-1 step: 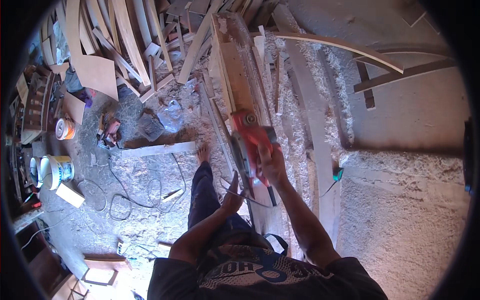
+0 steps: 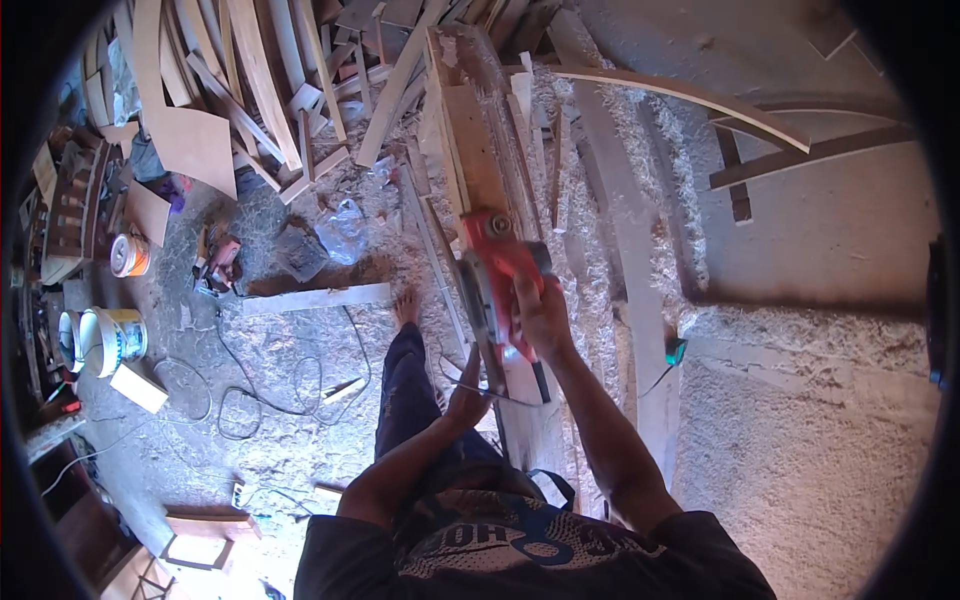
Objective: The person measures a wooden plank with a tape measure and marks it. They then use a hand saw to cut the plank along the marked line. After cutting, the person uses a power sander to smooth the surface of the wood.
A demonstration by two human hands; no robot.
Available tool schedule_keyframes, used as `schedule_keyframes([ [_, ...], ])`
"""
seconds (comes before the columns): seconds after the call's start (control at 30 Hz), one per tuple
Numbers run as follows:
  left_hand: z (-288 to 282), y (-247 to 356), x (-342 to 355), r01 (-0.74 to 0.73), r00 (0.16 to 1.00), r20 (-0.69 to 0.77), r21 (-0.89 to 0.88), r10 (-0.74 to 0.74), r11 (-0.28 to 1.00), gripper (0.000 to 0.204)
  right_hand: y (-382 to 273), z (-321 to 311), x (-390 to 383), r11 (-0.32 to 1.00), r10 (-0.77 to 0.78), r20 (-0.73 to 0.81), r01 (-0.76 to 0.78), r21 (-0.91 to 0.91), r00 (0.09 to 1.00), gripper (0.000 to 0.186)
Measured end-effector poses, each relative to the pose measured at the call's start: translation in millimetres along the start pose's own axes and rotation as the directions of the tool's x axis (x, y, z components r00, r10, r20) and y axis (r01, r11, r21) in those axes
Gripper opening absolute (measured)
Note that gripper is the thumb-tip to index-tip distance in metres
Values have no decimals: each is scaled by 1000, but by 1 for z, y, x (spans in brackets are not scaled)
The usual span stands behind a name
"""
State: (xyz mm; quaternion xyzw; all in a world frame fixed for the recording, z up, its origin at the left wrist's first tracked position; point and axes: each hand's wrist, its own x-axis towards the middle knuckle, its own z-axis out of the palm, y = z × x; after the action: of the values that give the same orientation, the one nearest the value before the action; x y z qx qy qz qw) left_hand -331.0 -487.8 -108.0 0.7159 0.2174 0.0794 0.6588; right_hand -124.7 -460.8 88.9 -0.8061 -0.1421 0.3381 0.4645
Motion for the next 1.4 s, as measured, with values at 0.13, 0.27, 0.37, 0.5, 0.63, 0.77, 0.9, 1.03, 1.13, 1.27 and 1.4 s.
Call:
schedule_keyframes([
  [0.13, -5, 39, 26, 32, 999, 19, 4, -32, 999, 111, -48, 16, 86, 996, 38, -29, -36, 79, 999, 54],
  [0.27, -13, 54, 33, 92, 995, 47, -27, -90, 995, 119, -89, 34, 171, 994, -21, -69, 28, 101, 997, 55],
  [0.37, -22, 53, 33, 94, 993, 64, -1, -94, 996, 120, -129, 50, 224, 984, 19, 8, -20, 175, 1000, 55],
  [0.5, -27, 57, 40, 126, 983, 134, 14, -127, 992, 120, -179, 54, 294, 982, -31, 16, 28, 189, 999, 53],
  [0.63, -20, 43, 28, 105, 979, 177, 6, -104, 994, 112, -177, 39, 316, 968, -53, 58, 37, 249, 997, 53],
  [0.77, -29, -31, 32, -151, 979, 177, 303, 100, 941, 83, -144, 33, 227, 981, 66, 74, -78, 175, 995, 55],
  [0.9, -30, -21, 44, 238, 950, 127, 292, -284, 926, 74, -31, -12, 81, 997, 23, -19, -21, 78, 1000, 70],
  [1.03, -16, -10, 19, 317, 941, 47, 235, -336, 919, 84, 50, -45, -88, 982, 182, 38, -183, 34, 983, 58],
  [1.13, -9, -17, -20, 222, 970, 53, 210, -238, 952, 84, 90, -55, -194, 987, 136, 4, -135, -81, 991, 59],
  [1.27, -8, -27, -53, 236, 963, 65, 258, -261, 937, 81, 109, -54, -237, 994, 105, -34, -106, -37, 994, 52],
  [1.4, -22, -60, -51, -18, 1000, -4, 339, 20, 941, 74, 94, -38, -197, 994, -22, -22, 19, -109, 1000, 35],
])
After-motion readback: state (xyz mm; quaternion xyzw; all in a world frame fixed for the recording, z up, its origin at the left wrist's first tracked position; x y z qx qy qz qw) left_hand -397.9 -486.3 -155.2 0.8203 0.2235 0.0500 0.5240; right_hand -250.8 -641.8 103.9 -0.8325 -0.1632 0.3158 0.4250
